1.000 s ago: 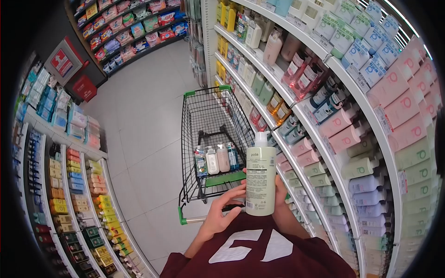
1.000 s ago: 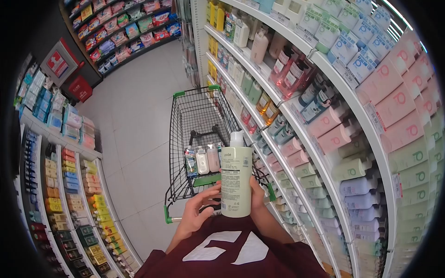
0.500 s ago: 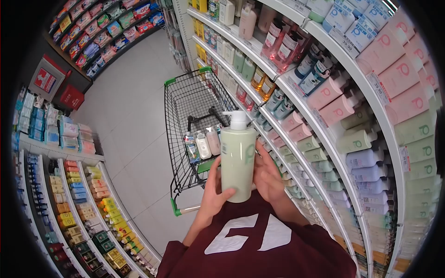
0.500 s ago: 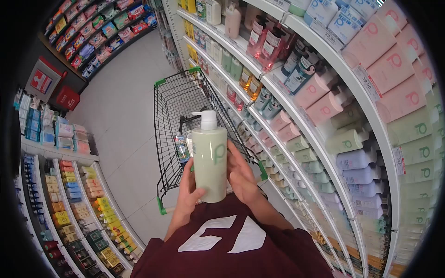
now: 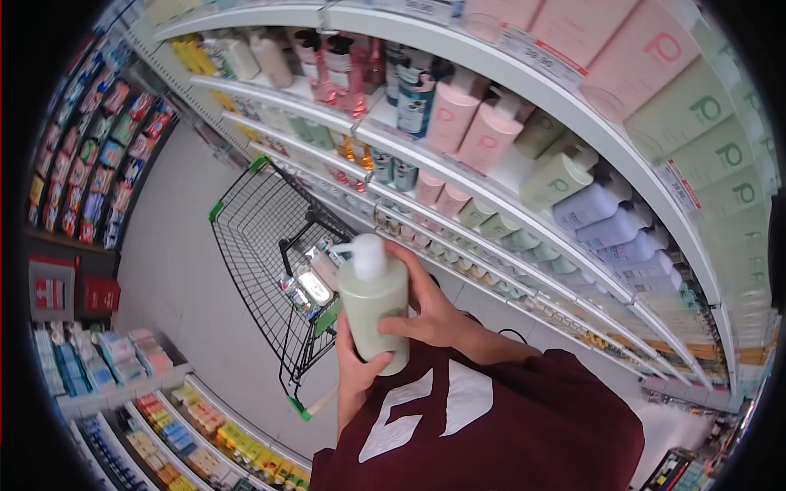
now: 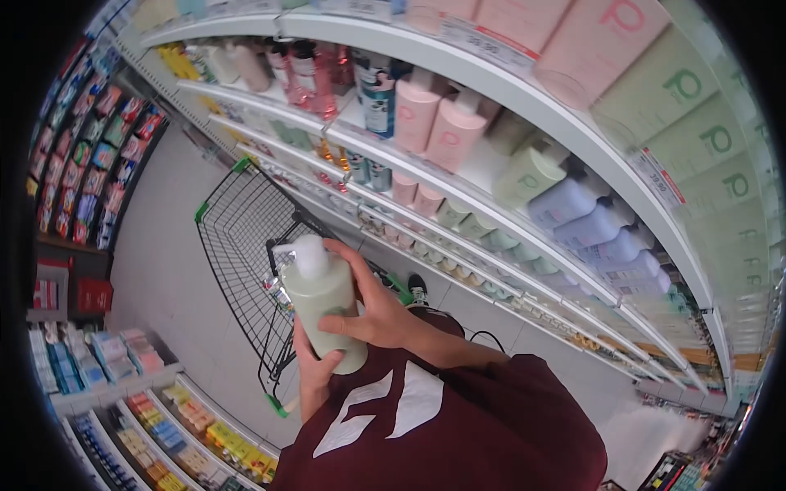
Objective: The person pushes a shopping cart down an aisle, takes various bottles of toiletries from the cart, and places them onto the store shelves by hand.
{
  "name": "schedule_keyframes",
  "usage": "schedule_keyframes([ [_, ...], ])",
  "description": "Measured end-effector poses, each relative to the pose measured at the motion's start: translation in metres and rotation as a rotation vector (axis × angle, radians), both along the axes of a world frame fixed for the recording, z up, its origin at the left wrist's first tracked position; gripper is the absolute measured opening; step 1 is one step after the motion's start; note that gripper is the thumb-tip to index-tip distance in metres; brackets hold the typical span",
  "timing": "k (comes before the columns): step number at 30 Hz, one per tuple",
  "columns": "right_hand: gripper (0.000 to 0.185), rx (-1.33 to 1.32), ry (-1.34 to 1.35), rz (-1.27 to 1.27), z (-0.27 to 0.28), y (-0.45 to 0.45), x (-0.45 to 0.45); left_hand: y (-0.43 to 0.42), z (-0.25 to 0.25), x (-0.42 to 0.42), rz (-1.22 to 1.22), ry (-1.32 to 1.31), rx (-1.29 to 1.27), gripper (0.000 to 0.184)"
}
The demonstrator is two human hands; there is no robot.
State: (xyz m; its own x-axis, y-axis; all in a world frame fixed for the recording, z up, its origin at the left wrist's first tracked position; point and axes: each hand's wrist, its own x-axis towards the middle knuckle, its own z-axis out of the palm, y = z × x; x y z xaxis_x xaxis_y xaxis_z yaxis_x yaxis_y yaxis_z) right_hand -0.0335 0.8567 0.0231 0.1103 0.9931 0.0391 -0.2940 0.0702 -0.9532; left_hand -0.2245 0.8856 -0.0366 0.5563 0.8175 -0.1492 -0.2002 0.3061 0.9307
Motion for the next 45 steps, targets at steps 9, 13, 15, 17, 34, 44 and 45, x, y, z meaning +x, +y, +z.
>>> schedule_keyframes([
  [9,0.087,0.215,0.009,-0.411,-0.01,-0.04,0.087,0.009,0.018,0.118,-0.361,0.325,0.429,0.101],
  [13,0.078,0.472,-0.34,-0.606,-0.002,-0.044,0.127,0.007,0.019,0.182,-0.3,0.334,0.703,0.099],
  [15,0.072,0.539,-0.531,-0.7,0.001,-0.047,0.146,0.007,0.025,0.21,-0.266,0.307,0.797,0.099],
  [17,0.071,0.61,-0.628,-0.748,0.002,-0.044,0.168,0.008,0.039,0.235,-0.174,0.366,1.136,0.095],
  [34,0.072,0.402,-1.042,-0.803,-0.01,-0.048,0.22,0.014,-0.039,0.326,-0.005,0.03,0.569,0.074],
  [44,0.028,0.468,-1.083,-0.917,0.004,-0.036,0.223,0.018,-0.031,0.341,-0.036,0.147,0.723,0.076],
  [45,0.028,0.472,-1.084,-0.913,0.007,-0.034,0.225,0.019,-0.032,0.342,-0.04,0.14,0.672,0.076],
])
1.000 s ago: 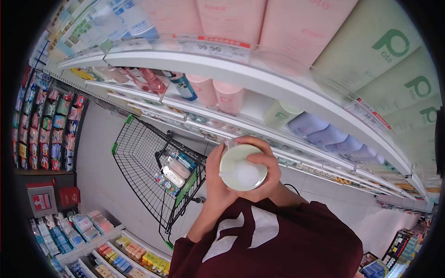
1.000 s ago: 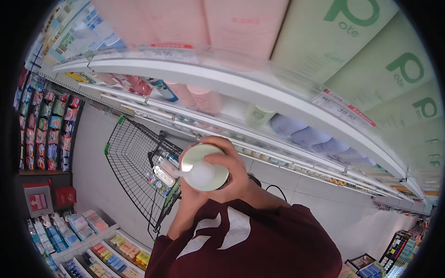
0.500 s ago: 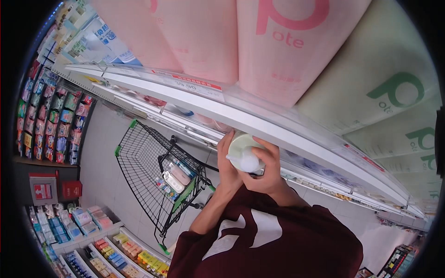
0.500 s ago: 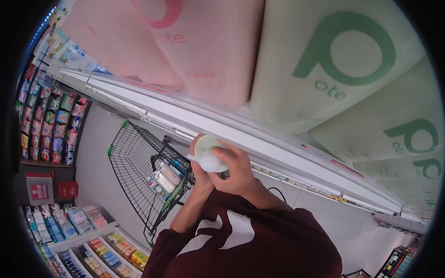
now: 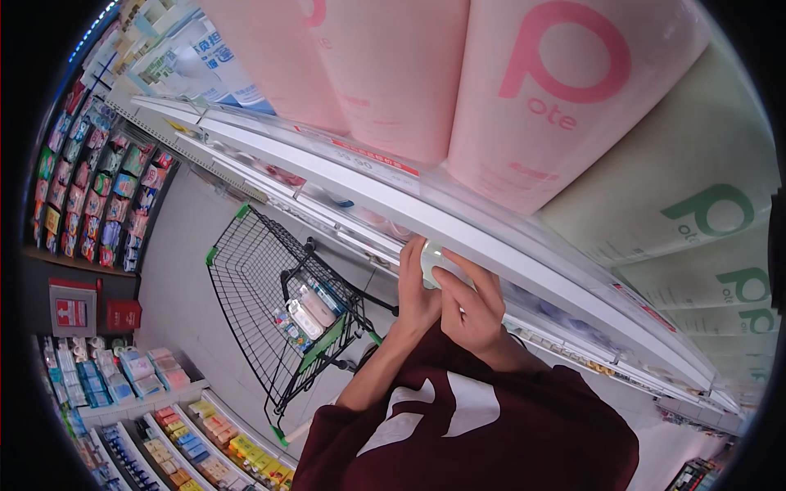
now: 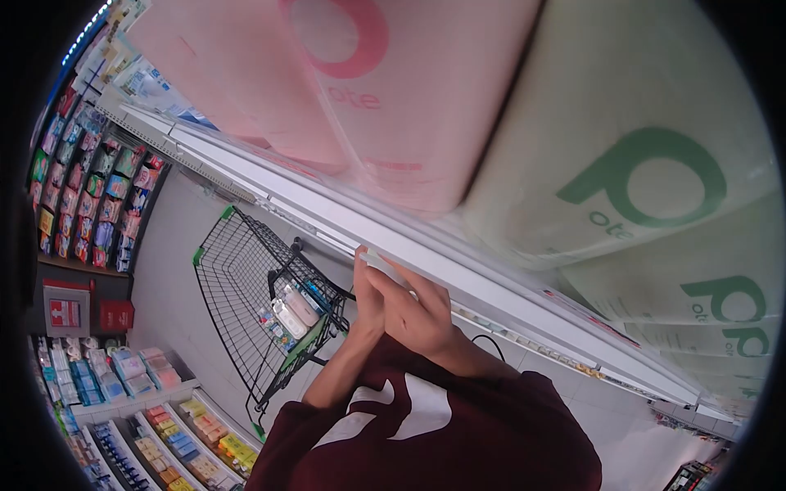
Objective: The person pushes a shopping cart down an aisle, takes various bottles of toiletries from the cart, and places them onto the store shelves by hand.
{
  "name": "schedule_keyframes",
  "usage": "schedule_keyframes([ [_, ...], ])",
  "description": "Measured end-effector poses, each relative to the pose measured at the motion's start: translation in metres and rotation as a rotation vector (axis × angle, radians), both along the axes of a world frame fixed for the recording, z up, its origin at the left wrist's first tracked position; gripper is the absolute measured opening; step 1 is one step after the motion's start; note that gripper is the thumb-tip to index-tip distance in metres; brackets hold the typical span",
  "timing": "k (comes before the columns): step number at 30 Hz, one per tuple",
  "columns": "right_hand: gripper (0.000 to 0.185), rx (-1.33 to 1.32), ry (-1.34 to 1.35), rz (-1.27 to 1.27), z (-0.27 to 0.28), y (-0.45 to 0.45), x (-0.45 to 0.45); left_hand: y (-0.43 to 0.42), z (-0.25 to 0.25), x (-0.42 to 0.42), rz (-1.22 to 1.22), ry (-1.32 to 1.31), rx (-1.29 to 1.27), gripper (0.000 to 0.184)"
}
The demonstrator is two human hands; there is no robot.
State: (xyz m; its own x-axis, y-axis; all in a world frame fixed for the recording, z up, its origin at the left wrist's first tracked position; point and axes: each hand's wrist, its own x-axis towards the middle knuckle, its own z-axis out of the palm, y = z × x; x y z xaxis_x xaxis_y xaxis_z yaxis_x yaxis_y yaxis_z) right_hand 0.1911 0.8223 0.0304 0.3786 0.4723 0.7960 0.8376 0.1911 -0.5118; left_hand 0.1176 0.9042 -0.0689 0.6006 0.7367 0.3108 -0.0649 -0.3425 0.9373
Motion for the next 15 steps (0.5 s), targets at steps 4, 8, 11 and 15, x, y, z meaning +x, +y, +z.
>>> schedule_keyframes([
  [4,0.028,-0.028,0.049,-0.024,0.007,0.006,0.004,0.004,0.024,0.002,0.014,0.105,0.302,0.08],
  [8,0.031,-0.037,0.135,-0.071,0.0,0.016,0.01,-0.001,0.027,0.008,0.117,0.2,0.283,0.085],
  [11,0.03,-0.056,0.192,-0.099,-0.012,0.019,0.011,-0.002,0.025,0.003,0.156,0.25,0.376,0.083],
  [15,0.019,-0.162,0.166,-0.212,-0.018,0.021,0.016,-0.002,0.028,-0.01,0.112,0.163,0.29,0.073],
])
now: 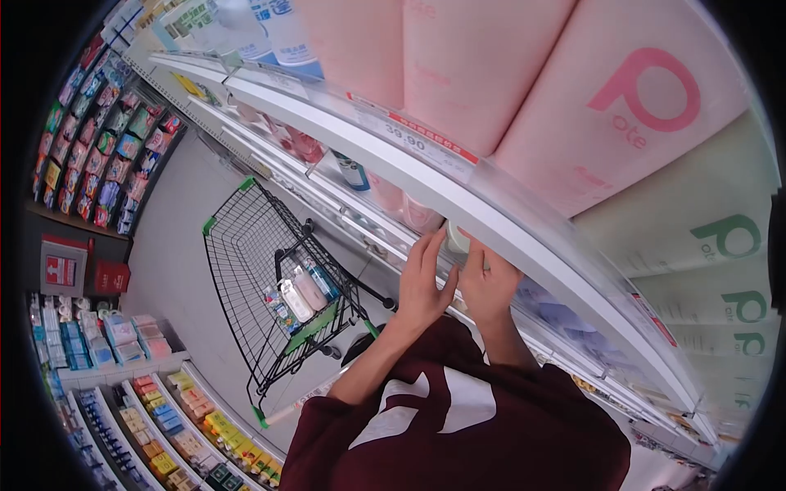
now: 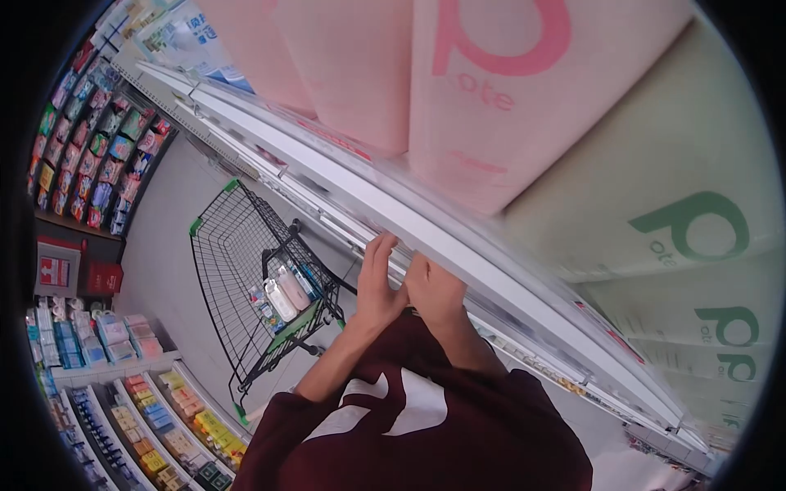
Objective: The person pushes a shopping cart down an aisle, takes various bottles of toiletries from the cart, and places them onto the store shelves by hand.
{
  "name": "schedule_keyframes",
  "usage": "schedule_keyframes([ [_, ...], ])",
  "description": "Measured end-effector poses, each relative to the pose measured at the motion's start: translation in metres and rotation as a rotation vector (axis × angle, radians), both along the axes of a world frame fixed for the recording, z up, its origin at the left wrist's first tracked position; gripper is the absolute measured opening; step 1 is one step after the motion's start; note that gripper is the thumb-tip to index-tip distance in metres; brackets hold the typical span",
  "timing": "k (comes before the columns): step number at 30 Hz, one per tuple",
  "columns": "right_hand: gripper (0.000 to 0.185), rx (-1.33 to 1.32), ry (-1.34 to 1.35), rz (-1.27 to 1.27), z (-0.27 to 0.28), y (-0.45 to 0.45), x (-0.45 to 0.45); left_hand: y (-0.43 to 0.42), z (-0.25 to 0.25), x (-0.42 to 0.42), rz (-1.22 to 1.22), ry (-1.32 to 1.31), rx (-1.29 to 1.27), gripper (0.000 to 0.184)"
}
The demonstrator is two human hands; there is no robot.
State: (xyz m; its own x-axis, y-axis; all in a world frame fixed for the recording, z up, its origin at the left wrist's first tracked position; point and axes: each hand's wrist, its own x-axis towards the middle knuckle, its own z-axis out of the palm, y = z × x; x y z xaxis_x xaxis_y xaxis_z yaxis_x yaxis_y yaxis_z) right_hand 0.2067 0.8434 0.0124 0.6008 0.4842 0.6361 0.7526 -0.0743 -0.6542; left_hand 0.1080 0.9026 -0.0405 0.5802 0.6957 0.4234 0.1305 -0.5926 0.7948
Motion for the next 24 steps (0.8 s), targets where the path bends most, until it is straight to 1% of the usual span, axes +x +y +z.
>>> schedule_keyframes([
  [2,0.017,-0.073,0.0,-0.037,0.002,0.002,0.002,0.0,0.0,-0.006,-0.014,0.008,0.02,0.067],
  [3,0.018,-0.123,0.033,-0.046,0.006,0.003,0.002,0.0,-0.002,-0.012,-0.006,0.007,0.017,0.067],
  [5,0.018,-0.18,0.064,-0.044,0.01,0.004,0.0,0.0,-0.009,-0.031,-0.013,0.033,-0.061,0.053],
  [6,0.019,-0.172,0.095,-0.03,0.012,0.004,0.0,0.001,-0.013,-0.039,-0.007,0.032,-0.064,0.053],
  [9,0.02,-0.158,0.167,-0.01,0.014,0.005,-0.002,0.005,-0.029,-0.07,0.069,0.099,-0.122,0.036],
  [10,0.021,-0.147,0.21,-0.007,0.015,0.004,-0.002,0.005,-0.033,-0.08,0.122,0.124,-0.133,0.033],
  [14,0.022,-0.163,0.241,0.003,0.013,0.003,0.0,0.016,-0.075,-0.131,0.283,0.168,-0.174,0.028],
  [16,0.021,-0.168,0.197,-0.017,0.013,0.006,0.001,0.02,-0.089,-0.153,0.351,0.176,-0.165,0.023],
  [18,0.02,-0.212,0.208,-0.06,0.018,0.009,-0.001,0.021,-0.097,-0.171,0.429,0.186,-0.249,0.022],
  [20,0.019,-0.255,0.236,-0.101,0.021,0.011,-0.003,0.021,-0.1,-0.184,0.445,0.193,-0.246,0.021],
  [22,0.019,-0.205,0.086,-0.111,0.022,0.015,-0.002,0.02,-0.101,-0.192,0.465,0.159,-0.376,0.023],
  [24,0.02,-0.229,0.084,-0.139,0.021,0.018,-0.001,0.019,-0.107,-0.197,0.459,0.147,-0.379,0.021],
])
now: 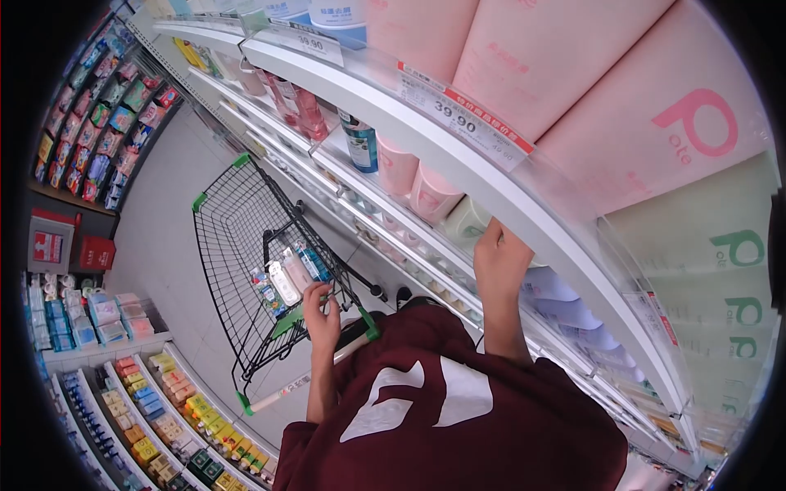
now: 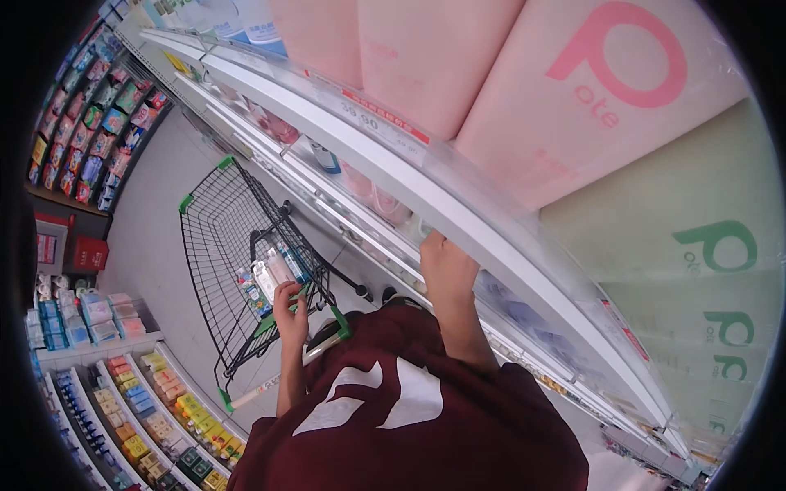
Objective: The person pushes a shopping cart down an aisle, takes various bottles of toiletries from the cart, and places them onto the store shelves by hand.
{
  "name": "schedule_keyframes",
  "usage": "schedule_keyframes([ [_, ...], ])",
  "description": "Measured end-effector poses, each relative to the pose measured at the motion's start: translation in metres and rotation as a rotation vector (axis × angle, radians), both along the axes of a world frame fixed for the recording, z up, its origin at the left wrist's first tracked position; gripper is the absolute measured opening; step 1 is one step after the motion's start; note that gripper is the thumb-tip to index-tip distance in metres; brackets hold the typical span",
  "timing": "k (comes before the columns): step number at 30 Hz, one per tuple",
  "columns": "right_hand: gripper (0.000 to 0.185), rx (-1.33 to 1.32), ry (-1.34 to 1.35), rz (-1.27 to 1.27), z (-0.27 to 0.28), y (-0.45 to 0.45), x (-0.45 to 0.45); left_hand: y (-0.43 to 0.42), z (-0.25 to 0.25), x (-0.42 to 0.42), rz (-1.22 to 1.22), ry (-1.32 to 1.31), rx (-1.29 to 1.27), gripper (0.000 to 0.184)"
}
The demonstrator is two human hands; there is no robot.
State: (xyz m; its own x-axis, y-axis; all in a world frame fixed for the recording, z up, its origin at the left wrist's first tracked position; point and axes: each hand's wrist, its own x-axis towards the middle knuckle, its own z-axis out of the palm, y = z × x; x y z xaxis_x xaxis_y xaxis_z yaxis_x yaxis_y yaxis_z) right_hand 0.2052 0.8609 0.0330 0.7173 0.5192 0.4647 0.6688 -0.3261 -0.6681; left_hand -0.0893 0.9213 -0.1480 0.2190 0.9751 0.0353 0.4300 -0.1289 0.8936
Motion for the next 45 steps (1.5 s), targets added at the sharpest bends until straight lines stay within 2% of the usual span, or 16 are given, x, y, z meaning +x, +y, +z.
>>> schedule_keyframes([
  [6,0.028,0.06,-0.09,-0.035,0.004,0.009,-0.003,0.004,-0.009,-0.017,-0.085,0.022,0.018,0.02],
  [7,0.022,0.056,-0.153,-0.037,0.002,0.01,-0.002,0.006,-0.01,-0.023,-0.107,0.038,0.052,0.02],
  [9,0.037,0.03,-0.128,-0.039,-0.004,0.009,-0.002,0.01,-0.014,-0.04,-0.124,0.042,0.07,0.02],
  [12,0.037,0.111,-0.196,-0.032,-0.009,0.015,-0.003,0.012,-0.02,-0.079,-0.084,0.079,0.038,0.02],
  [18,0.038,0.106,-0.237,-0.117,-0.023,0.015,-0.011,0.013,-0.068,-0.205,0.053,0.342,0.037,0.024],
  [20,0.04,0.18,-0.286,-0.136,-0.02,0.014,-0.023,0.008,-0.078,-0.251,0.131,0.554,-0.118,0.025],
  [22,0.038,0.235,-0.317,-0.133,-0.022,0.016,-0.034,-0.009,-0.093,-0.293,0.128,0.777,-0.135,0.024],
  [25,0.031,0.382,-0.442,-0.112,-0.014,0.024,-0.069,-0.028,-0.1,-0.322,0.101,0.805,-0.31,0.031],
  [26,0.031,0.386,-0.441,-0.11,-0.018,0.026,-0.082,-0.039,-0.109,-0.324,0.134,0.85,-0.157,0.038],
  [28,0.027,0.377,-0.318,0.139,-0.033,0.029,-0.11,-0.044,-0.117,-0.326,0.128,0.87,-0.072,0.037],
  [31,0.023,0.216,-0.137,0.49,-0.069,0.047,-0.164,-0.046,-0.103,-0.32,0.145,0.836,-0.122,0.036],
  [34,0.023,-0.142,0.057,0.73,-0.158,0.05,-0.191,-0.051,-0.115,-0.328,0.159,0.817,-0.062,0.034],
  [38,0.044,-0.552,0.244,1.057,-0.256,0.004,-0.218,-0.061,-0.103,-0.331,0.1,0.698,-0.085,0.031],
  [39,0.044,-0.553,0.241,1.061,-0.255,-0.008,-0.225,-0.064,-0.099,-0.331,0.086,0.683,-0.069,0.03],
  [41,0.058,-0.749,-0.186,1.142,-0.251,-0.02,-0.235,-0.068,-0.1,-0.332,0.071,0.676,-0.047,0.026],
  [45,0.07,-0.758,-0.206,1.156,-0.246,-0.023,-0.247,-0.075,-0.099,-0.34,0.086,0.621,-0.008,0.029],
])
